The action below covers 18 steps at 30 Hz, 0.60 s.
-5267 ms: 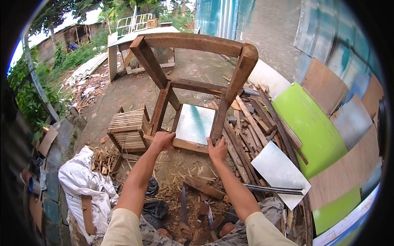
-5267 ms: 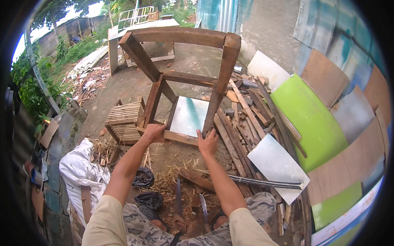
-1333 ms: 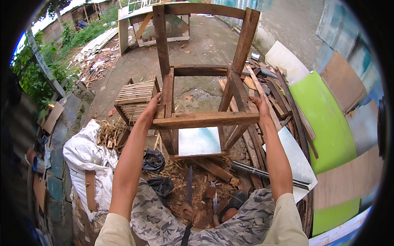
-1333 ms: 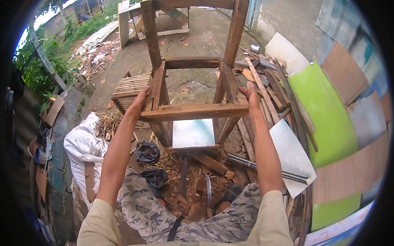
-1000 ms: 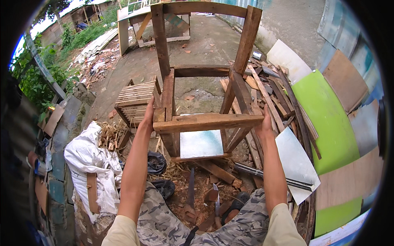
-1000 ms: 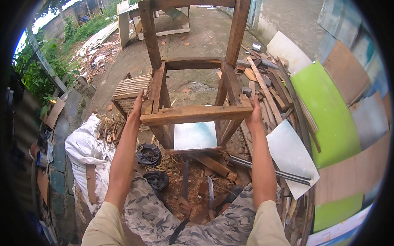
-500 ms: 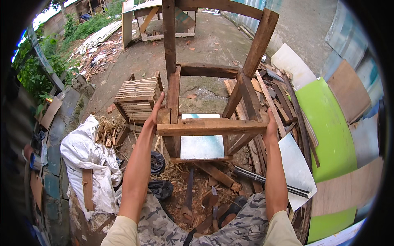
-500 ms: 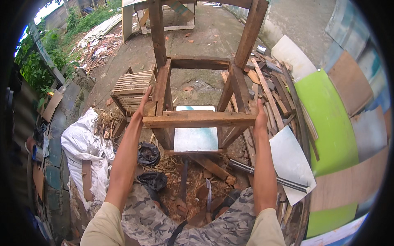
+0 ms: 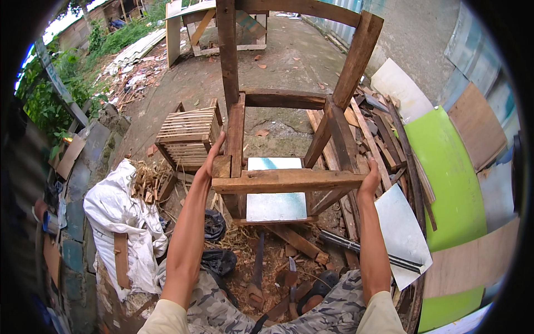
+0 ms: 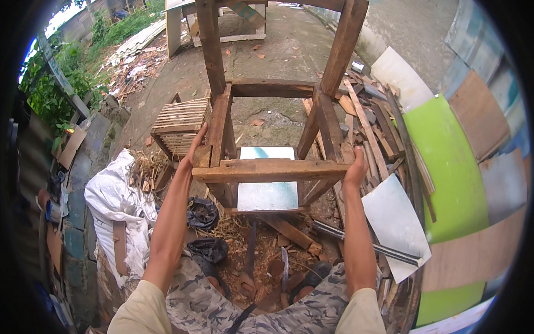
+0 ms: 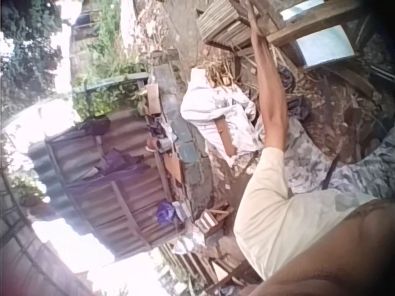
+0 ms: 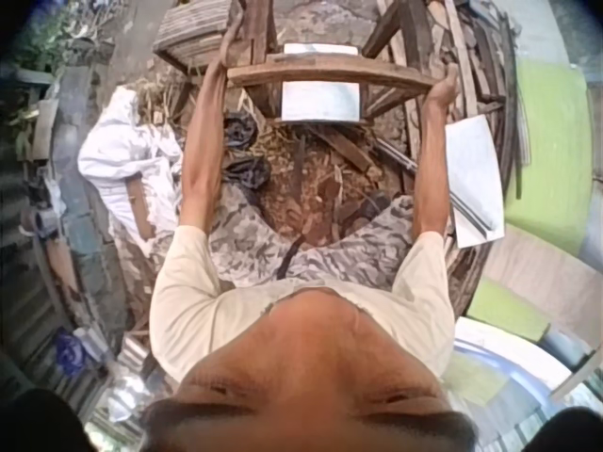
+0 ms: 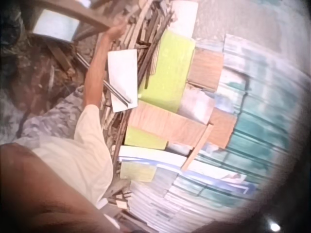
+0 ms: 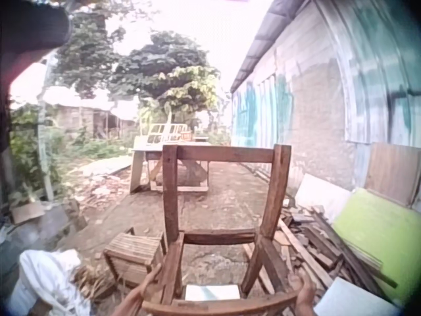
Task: The person sits on the ground and uses a hand saw to cut a long bamboo pole. They position the pole on a wooden frame, measure it against a metal bar, and then proceed to saw through the bamboo.
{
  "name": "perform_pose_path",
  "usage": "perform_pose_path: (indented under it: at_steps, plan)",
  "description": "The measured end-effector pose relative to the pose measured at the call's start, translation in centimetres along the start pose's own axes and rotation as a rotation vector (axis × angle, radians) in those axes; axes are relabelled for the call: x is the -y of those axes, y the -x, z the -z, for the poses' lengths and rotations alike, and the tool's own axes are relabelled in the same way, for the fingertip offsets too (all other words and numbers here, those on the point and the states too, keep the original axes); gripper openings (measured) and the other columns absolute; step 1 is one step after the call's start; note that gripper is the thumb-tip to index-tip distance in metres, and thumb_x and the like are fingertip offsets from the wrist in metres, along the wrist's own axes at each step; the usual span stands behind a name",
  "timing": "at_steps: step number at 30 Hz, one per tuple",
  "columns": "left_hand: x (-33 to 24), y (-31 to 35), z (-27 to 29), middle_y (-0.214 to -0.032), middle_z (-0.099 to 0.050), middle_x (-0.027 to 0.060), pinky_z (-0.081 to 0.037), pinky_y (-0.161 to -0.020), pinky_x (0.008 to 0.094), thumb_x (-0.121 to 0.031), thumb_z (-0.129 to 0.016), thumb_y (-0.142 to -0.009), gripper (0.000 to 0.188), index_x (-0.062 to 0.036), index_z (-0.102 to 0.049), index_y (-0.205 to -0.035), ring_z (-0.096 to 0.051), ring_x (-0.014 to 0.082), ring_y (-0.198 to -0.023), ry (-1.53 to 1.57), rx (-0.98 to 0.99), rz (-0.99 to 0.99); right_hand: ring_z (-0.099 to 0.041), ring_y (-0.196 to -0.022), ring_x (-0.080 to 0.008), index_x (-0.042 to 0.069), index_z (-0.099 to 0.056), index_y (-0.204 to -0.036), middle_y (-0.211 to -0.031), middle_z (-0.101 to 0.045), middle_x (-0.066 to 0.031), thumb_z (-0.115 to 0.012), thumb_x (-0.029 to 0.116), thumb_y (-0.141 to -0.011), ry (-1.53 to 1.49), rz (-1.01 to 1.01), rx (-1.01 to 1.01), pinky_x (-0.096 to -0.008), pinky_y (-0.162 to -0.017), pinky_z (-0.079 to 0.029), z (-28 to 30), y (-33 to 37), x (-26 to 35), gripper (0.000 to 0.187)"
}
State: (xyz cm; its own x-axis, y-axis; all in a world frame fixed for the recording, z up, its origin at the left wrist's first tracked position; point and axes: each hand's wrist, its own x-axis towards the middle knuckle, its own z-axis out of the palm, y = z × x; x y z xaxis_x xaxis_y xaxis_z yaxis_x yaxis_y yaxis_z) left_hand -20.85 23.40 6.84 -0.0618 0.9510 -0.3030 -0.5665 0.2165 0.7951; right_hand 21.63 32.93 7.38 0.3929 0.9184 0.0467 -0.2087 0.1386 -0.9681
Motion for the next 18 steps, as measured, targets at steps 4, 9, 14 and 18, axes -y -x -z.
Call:
perform_pose_path:
  at_steps: [4, 9, 14, 18]
  plan:
    - [-0.2, 0.4, 0.3, -0.090, -0.072, 0.0203, -0.065, -0.065, 0.0429, -0.065, -0.056, -0.094, 0.071, 0.0005, -0.066, -0.118, -0.074, 0.0290, -0.076, -0.004, 0.036, -0.009, -0.066, -0.093, -0.0209, -0.009, -0.071, -0.107, -0.102, -0.072, -0.0127, -0.056, 0.037, -0.098, -0.054, -0.005, 0.031, -0.0316, -0.089, -0.048, 0.3, -0.3, -0.7, 0.049]
    - [0.0, 1.6, -2.5, -0.091, -0.072, 0.0225, -0.065, -0.068, 0.0428, -0.072, -0.052, -0.092, 0.080, 0.0028, -0.067, -0.116, -0.074, 0.0308, -0.077, -0.072, 0.009, -0.093, -0.066, -0.091, -0.0202, -0.009, -0.072, -0.103, -0.098, -0.072, -0.0122, -0.057, 0.036, -0.097, -0.060, 0.009, -0.024, -0.0311, -0.086, -0.048, 0.5, -0.7, -0.8, 0.048]
    - [0.2, 2.5, -0.6, -0.095, -0.071, 0.0277, -0.065, -0.071, 0.0447, -0.076, -0.046, -0.092, 0.087, 0.0046, -0.064, -0.119, -0.074, 0.0355, -0.082, -0.052, 0.002, 0.037, -0.065, -0.087, -0.0211, -0.007, -0.071, -0.100, -0.094, -0.070, -0.0099, -0.058, 0.035, -0.097, -0.076, -0.065, 0.006, -0.0328, -0.085, -0.048, 0.5, 0.2, -0.3, 0.044]
    - [0.5, 2.9, -0.2, -0.101, -0.071, 0.0280, -0.065, -0.074, 0.0475, -0.080, -0.044, -0.090, 0.093, 0.0048, -0.063, -0.123, -0.074, 0.0369, -0.087, -0.016, 0.003, 0.035, -0.065, -0.091, -0.0226, -0.006, -0.071, -0.104, -0.098, -0.070, -0.0104, -0.058, 0.034, -0.096, -0.033, -0.075, 0.035, -0.0348, -0.087, -0.048, 1.9, -0.4, -1.2, 0.043]
